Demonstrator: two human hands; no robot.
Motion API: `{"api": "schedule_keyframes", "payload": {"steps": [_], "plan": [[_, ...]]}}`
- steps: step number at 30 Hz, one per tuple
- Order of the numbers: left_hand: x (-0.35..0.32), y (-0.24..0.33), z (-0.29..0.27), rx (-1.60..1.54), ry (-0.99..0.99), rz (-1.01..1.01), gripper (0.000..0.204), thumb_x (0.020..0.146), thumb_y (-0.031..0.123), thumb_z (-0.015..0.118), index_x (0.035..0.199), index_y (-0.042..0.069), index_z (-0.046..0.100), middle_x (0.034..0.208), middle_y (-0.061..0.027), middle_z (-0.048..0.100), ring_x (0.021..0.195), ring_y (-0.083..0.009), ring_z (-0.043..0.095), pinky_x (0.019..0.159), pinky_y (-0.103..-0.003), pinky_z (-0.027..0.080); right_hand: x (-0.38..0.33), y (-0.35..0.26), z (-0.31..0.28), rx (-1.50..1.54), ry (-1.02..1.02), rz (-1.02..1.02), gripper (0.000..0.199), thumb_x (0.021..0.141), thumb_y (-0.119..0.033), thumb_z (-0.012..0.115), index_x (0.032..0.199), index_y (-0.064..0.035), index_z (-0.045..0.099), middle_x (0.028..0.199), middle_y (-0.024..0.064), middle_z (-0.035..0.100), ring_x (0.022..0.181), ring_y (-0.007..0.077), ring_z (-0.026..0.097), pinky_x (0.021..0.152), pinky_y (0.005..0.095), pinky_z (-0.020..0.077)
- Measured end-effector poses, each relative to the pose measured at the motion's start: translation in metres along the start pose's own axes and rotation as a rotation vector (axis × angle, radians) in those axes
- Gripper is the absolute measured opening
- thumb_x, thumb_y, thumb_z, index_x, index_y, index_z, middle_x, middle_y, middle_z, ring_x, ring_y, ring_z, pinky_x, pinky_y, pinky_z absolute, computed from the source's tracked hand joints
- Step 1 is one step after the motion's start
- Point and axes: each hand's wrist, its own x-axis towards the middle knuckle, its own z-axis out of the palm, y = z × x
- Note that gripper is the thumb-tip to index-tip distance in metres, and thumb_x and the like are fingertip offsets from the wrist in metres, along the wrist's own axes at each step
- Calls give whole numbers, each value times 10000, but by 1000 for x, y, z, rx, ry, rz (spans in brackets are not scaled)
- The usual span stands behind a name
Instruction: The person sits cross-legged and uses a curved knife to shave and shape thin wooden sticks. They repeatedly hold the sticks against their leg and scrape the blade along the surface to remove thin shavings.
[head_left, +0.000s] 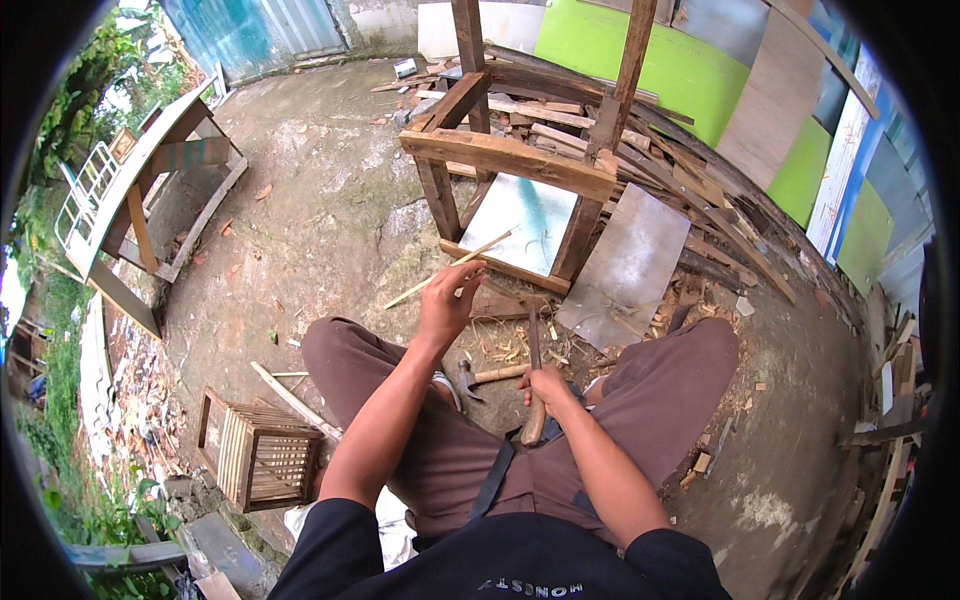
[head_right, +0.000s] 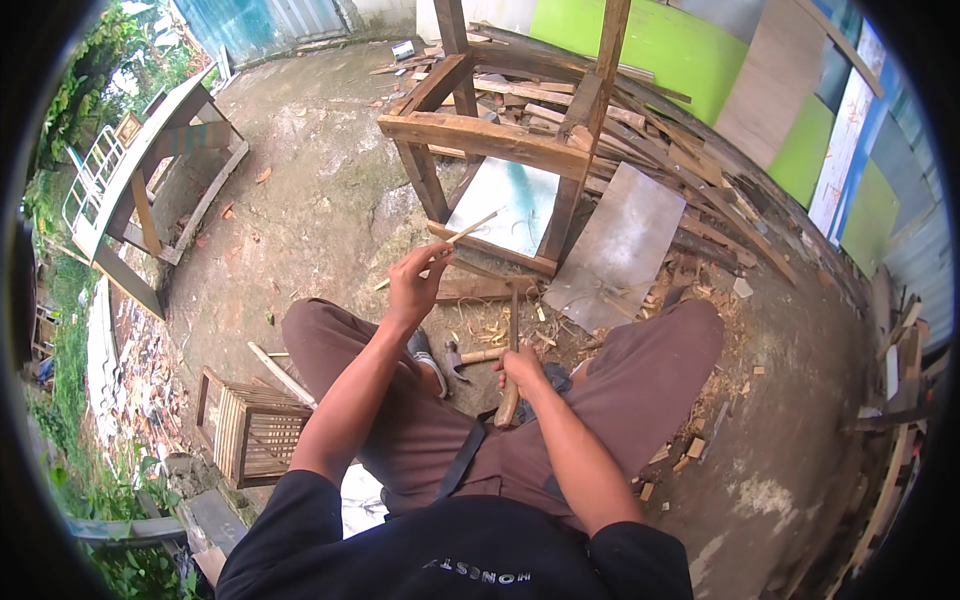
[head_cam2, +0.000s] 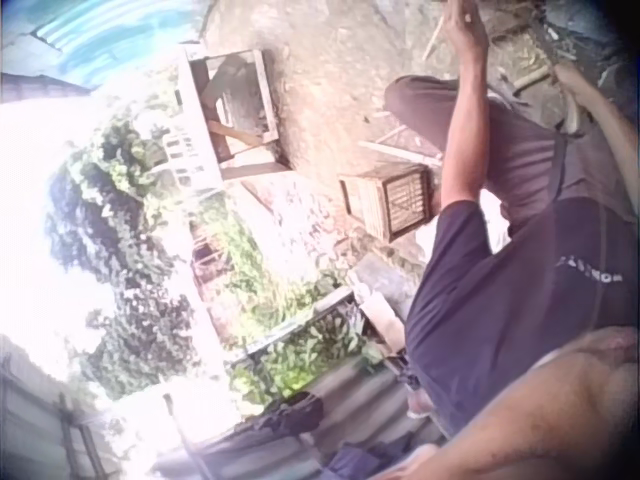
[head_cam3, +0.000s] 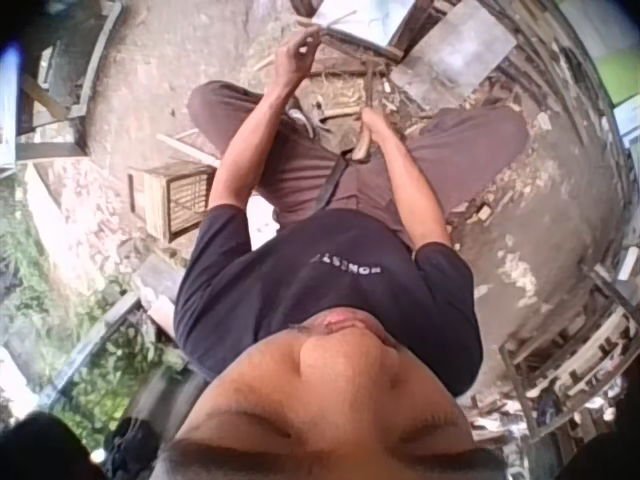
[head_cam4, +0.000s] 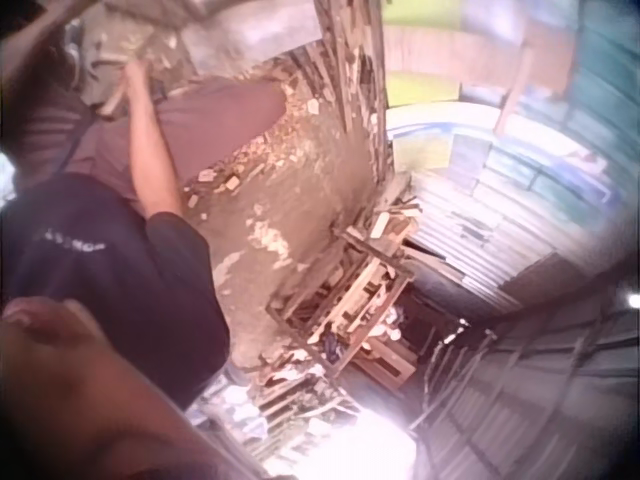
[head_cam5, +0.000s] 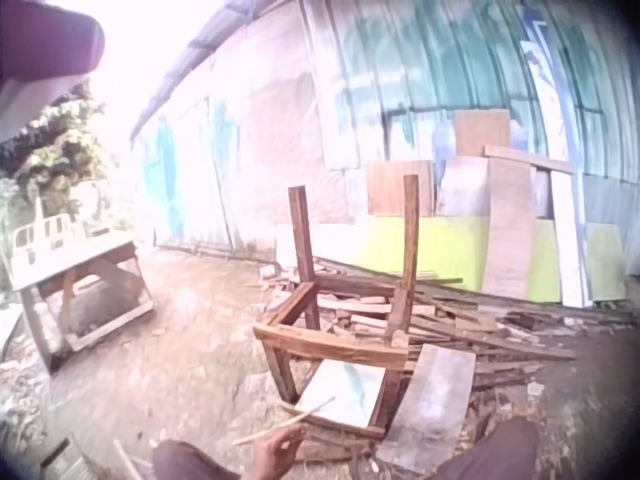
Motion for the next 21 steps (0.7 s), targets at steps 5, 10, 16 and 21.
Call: {"api": "schedule_keyframes", "payload": {"steps": [5, 10, 16, 21], "plan": [[4, 21, -3, 23, -49, -160, 250, 893, 77, 723, 1142, 63, 702, 1042, -149, 738, 935, -313, 723, 725, -377, 576, -7, 1, -3, 28, -16, -3, 162, 867, 25, 480, 967, 123, 561, 801, 183, 607, 524, 199, 542, 448, 376, 498], [9, 14, -4, 100, -68, -46, 221, 912, 89, 704, 1129, 49, 706, 1039, -155, 733, 922, -303, 728, 745, -370, 583, 1, 3, -6, 50, 6, 35, 184, 892, 21, 463, 1037, 119, 521, 823, 198, 617, 514, 196, 535, 446, 368, 494], [25, 6, -4, 35, -77, -114, 243, 907, 85, 710, 1144, 34, 701, 1047, -178, 727, 926, -326, 720, 792, -395, 574, 14, 1, -18, 50, -7, 81, 216, 940, -34, 469, 1139, 48, 451, 858, 161, 613, 535, 182, 512, 468, 357, 494], [33, 21, 11, -163, -66, -212, 280, 919, 94, 706, 1194, 46, 683, 1112, -188, 715, 985, -313, 718, 811, -390, 580, 13, 7, -24, 88, -1, 143, 177, 1014, -121, 486, 1132, 10, 470, 833, 127, 601, 533, 177, 511, 481, 355, 491]]}}
